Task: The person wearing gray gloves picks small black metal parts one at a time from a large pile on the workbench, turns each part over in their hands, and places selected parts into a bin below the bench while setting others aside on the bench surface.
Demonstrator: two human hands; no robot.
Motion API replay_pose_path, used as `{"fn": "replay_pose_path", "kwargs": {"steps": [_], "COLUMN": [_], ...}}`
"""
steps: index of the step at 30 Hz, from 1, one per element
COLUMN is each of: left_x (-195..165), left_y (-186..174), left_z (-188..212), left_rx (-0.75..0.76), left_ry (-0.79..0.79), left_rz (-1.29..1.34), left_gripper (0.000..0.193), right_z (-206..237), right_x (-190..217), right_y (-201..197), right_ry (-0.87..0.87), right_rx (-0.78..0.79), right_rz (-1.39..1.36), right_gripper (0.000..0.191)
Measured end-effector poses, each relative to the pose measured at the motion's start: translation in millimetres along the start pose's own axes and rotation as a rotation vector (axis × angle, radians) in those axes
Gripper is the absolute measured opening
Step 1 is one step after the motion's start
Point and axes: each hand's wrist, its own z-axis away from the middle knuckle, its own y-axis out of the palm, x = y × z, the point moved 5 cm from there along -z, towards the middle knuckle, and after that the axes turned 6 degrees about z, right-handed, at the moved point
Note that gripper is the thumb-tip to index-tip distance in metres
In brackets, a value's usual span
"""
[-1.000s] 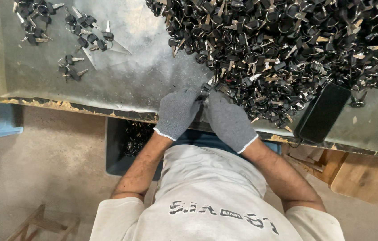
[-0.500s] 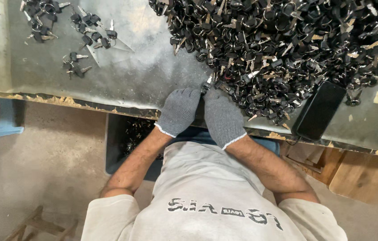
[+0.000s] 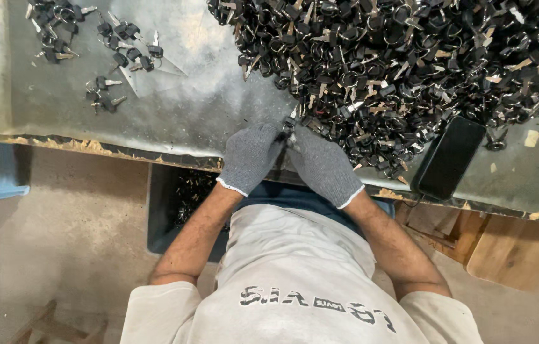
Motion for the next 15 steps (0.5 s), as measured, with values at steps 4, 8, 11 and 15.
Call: {"fn": "replay_pose_path", "kwargs": {"steps": [4, 8, 11, 15], "left_x": [1.1, 3.3, 3.1, -1.7], "left_y": [4.6, 13.5, 17.2, 19.0], "left_z": [0.9, 7.7, 10.4, 10.3], "left_rx": [0.059, 0.128, 0.118, 0.125], "left_ry": [0.067, 0.133, 0.196, 0.251], "left_rz": [-0.061, -0.132, -0.158, -0.228], "left_gripper": [0.027, 0.029, 0.032, 0.033], "right_z": [-3.6, -2.0, -3.4, -4.6], "right_x": [8.8, 10.8, 12.7, 12.9], "right_y": [5.5, 16.7, 24.4, 32.4], "right_ry": [0.032, 0.153, 0.198, 0.229], "right_rx": [0.051, 0.131, 0.126, 0.221], "right_rz": [0.202, 0.449, 0.472, 0.565], "right_gripper": [0.022, 0.015, 0.014, 0.024]}}
